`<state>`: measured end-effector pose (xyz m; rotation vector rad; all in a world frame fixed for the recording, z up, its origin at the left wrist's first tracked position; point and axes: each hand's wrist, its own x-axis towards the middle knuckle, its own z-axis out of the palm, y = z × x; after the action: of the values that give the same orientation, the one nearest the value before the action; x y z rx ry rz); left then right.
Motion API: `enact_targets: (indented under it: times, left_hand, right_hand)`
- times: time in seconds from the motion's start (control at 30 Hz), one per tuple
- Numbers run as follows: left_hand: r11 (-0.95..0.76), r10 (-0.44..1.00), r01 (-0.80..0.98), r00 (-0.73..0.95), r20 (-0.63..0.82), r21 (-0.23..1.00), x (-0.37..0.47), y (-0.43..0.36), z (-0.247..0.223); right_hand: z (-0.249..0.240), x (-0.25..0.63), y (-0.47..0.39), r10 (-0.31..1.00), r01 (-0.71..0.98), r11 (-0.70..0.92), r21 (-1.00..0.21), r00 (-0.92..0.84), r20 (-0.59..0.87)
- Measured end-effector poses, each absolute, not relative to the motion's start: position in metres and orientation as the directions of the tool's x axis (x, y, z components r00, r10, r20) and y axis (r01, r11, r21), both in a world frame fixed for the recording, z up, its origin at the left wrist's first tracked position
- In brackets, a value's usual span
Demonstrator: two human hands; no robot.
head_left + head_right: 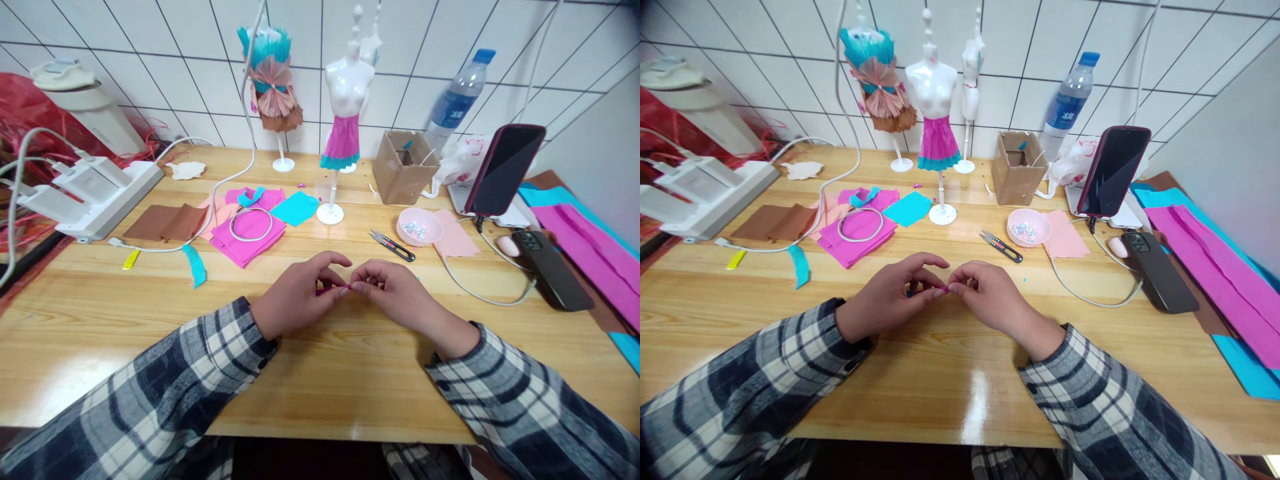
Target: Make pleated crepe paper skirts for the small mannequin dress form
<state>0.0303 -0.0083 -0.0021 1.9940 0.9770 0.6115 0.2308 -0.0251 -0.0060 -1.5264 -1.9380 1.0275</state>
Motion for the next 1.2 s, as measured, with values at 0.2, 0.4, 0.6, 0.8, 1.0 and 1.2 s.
enact_targets:
  times: [0.2, 0.4, 0.6, 0.8, 1.0, 1.2]
  left_hand:
    - [-0.307, 0.829, 0.384, 0.557, 0.046, 0.871, 0.0299, -0.0066, -0.0016]
    - [-0.315, 0.819, 0.370, 0.572, 0.053, 0.874, 0.0287, -0.0065, -0.0005]
    - [-0.511, 0.776, 0.433, 0.604, 0.182, 0.742, 0.0286, -0.0077, -0.0009]
    - [-0.565, 0.771, 0.499, 0.603, 0.205, 0.657, 0.0276, -0.0054, -0.0030]
    - [-0.548, 0.790, 0.523, 0.581, 0.198, 0.653, 0.0286, -0.0055, -0.0006]
    - [-0.552, 0.769, 0.536, 0.623, 0.142, 0.639, 0.0269, -0.0027, -0.0040]
  right_hand:
    - [-0.0041, 0.2304, -0.0268, 0.964, 0.592, 0.118, -0.797, -0.261, -0.051]
    - [-0.0052, 0.2310, -0.0275, 0.961, 0.592, 0.157, -0.790, -0.274, -0.015]
    - [-0.0032, 0.2315, -0.0276, 0.955, 0.635, 0.192, -0.749, -0.296, -0.006]
    - [-0.0026, 0.2323, -0.0286, 0.972, 0.624, 0.135, -0.770, -0.233, -0.019]
    - [-0.0005, 0.2328, -0.0280, 0.984, 0.608, 0.090, -0.789, -0.174, -0.022]
    - [-0.0035, 0.2343, -0.0253, 0.985, 0.495, 0.102, -0.863, -0.170, 0.019]
